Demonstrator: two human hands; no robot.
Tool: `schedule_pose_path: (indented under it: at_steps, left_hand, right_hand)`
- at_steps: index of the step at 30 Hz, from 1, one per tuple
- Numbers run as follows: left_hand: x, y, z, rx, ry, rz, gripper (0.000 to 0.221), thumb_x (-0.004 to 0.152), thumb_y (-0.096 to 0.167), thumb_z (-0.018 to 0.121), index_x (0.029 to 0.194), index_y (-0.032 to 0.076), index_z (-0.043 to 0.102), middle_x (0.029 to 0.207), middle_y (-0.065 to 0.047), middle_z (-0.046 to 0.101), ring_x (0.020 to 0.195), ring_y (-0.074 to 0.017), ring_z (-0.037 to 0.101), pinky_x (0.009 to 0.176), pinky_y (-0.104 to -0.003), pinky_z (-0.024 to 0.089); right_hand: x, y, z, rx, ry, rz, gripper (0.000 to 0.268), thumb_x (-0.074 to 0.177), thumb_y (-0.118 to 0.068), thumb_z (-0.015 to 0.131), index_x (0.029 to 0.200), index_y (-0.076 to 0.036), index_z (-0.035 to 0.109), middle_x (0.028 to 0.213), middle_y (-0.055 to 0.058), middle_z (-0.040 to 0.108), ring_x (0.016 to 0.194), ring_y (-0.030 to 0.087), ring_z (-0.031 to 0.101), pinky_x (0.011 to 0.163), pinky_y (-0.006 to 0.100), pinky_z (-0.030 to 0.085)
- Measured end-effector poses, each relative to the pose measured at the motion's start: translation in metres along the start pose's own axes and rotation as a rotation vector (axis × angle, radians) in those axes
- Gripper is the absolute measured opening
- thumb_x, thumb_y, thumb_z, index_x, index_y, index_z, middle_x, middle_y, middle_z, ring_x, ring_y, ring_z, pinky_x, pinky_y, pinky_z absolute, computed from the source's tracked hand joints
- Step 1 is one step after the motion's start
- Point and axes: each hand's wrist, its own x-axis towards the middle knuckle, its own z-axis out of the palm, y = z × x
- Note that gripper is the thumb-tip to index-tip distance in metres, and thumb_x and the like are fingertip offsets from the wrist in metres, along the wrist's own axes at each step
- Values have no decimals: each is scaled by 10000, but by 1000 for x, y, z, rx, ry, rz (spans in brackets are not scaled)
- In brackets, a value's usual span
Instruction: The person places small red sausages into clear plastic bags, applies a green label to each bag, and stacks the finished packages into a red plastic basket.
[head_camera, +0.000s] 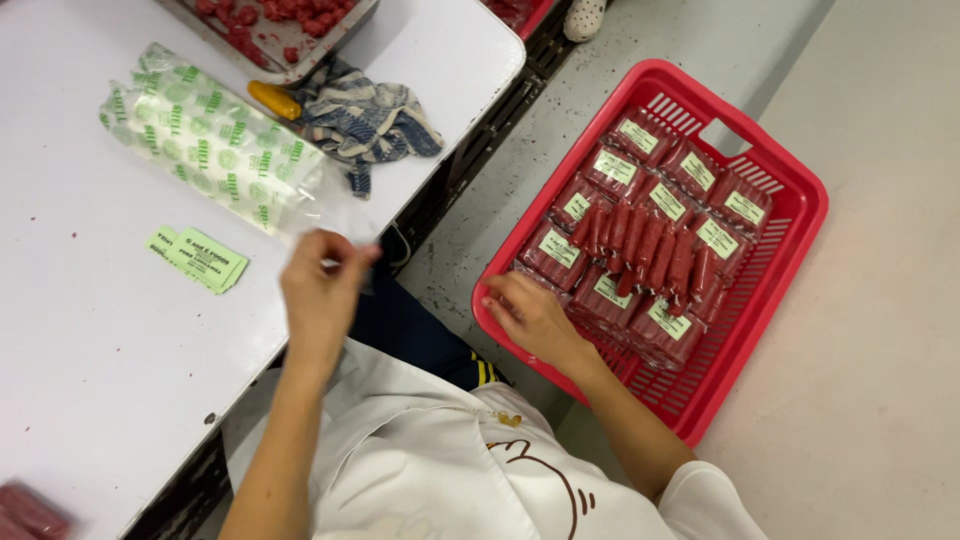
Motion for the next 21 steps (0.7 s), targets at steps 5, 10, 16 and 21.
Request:
schedule_pose_path:
  at_steps: [5,10,16,21]
  left_hand:
    - [-50,17,64,-491,-260,-302,306,762,163,936,775,94,638,700,-31,641,698,-135,647,667,-275,563]
    - [-41,24,35,-552,-372,-346,288,753,89,921,814,24,647,656,-80,648,615,-171,684,624,-294,566]
    - [-32,63,-91,119,271,369,144,965,-161,635,1051,-50,601,1063,-195,579,1073,-340,565,1000,-419,476]
    - [-30,31,-145,777,469,826,243,829,-297,568,961,-142,700,1044,-307,574,976,-455,568,826,-525,485]
  right_hand:
    - [5,-17,6,377,134,45,412,871,-181,818,1237,-45,686,1019,95,691,827,226,687,718,331,563]
    - [-1,5,-23,486,234,95,144,912,-30,737,1052,4,746,894,134,707,775,242,681,695,343,549]
    - [-1,80,-137,-667,171,773,461,1125,-378,501,1132,58,653,1198,218,582,1141,345,533,990,491,487]
    - [-1,113,-163,-591,-218,1078,486,903,-488,756,965,-27,614,1327,210,452,1288,370,403,1098,568,407]
